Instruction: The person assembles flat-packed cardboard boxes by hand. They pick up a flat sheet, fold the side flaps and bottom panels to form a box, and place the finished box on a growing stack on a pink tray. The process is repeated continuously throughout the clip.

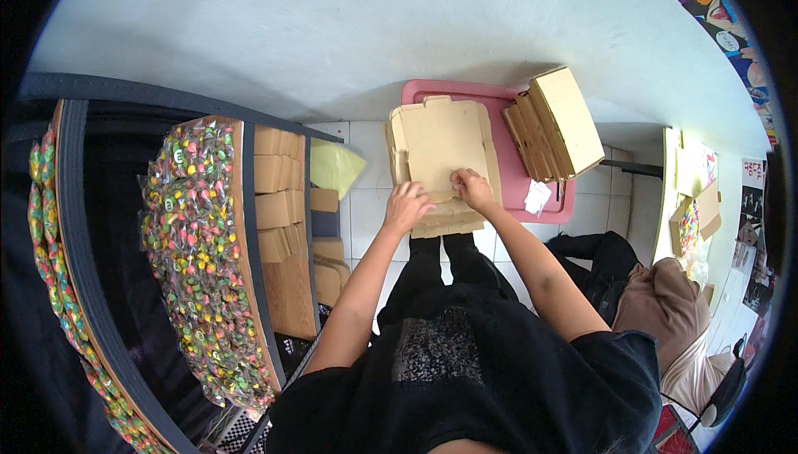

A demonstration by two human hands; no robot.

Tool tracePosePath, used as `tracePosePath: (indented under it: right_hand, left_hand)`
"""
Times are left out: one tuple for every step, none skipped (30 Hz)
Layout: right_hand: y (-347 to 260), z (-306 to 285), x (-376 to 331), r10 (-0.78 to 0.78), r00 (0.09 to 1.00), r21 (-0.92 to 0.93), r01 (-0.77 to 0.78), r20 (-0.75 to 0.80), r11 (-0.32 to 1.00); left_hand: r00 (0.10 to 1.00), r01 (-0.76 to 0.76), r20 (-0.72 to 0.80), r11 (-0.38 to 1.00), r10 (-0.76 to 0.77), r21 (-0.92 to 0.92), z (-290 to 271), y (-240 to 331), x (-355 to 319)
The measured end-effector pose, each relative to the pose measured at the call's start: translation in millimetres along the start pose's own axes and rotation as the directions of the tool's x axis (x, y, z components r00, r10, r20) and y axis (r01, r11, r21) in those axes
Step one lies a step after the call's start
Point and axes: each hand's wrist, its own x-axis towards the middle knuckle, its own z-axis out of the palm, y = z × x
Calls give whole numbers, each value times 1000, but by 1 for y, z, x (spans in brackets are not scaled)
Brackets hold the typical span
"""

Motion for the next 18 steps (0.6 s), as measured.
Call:
tracePosePath:
  right_hand:
    - [4,0,3,-24,999,27,23,40,999]
    - [6,-2,5,-50,996,53,45,79,998]
    - [9,-4,5,-75,990,81,66,116,995]
    - [13,-6,0,-136,990,67,134,29,989]
    - [18,-12,-4,-198,978,44,201,-61,979]
    - [24,-19,-9,-261,954,14,265,-148,964]
    - [31,-27,-18,-235,946,-49,230,-221,972]
    - [40,-40,-27,-220,929,-112,195,-298,974]
    - [50,-48,-39,-206,905,-170,152,-371,974]
    - [58,-55,-49,-214,928,-228,147,-304,962]
    - [64,-62,-60,-218,947,-286,147,-234,947]
    - [71,-68,-70,-214,963,-343,148,-164,928]
    - [83,-66,-75,-234,967,-374,181,-102,909]
    - [85,-64,-76,-232,967,-325,188,-104,927]
    - [87,-62,-77,-230,967,-275,195,-104,941]
    - [90,-61,-77,-229,968,-225,201,-105,953]
    - [88,-61,-76,-222,968,-162,202,-115,966]
    - [86,-63,-74,-213,969,-98,202,-124,974]
  left_hand:
    - [994,-103,37,993,101,62,1,1,2]
    - [977,-207,77,971,199,118,3,1,4]
    - [981,-168,117,977,153,128,11,-2,5]
    - [982,-130,157,982,108,139,21,-6,6]
    - [979,-95,192,984,65,152,21,-5,11]
    - [983,-89,173,987,65,134,22,-2,12]
    - [986,-82,155,990,64,115,21,0,13]
    - [990,-77,128,992,64,100,15,5,17]
    - [997,-57,56,994,52,96,15,10,20]
    - [999,-36,-16,995,37,91,16,16,23]
    - [996,-14,-90,996,21,83,16,21,25]
    - [1000,-2,26,999,1,51,17,22,28]
    - [990,13,141,1000,-16,21,18,22,32]
    - [966,33,258,999,-32,-2,19,20,33]
    - [964,9,267,1000,-2,-27,21,21,33]
    - [961,-15,274,999,28,-51,24,22,33]
    - [957,-34,284,997,53,-71,26,20,29]
    - [966,-36,253,994,60,-101,29,18,24]
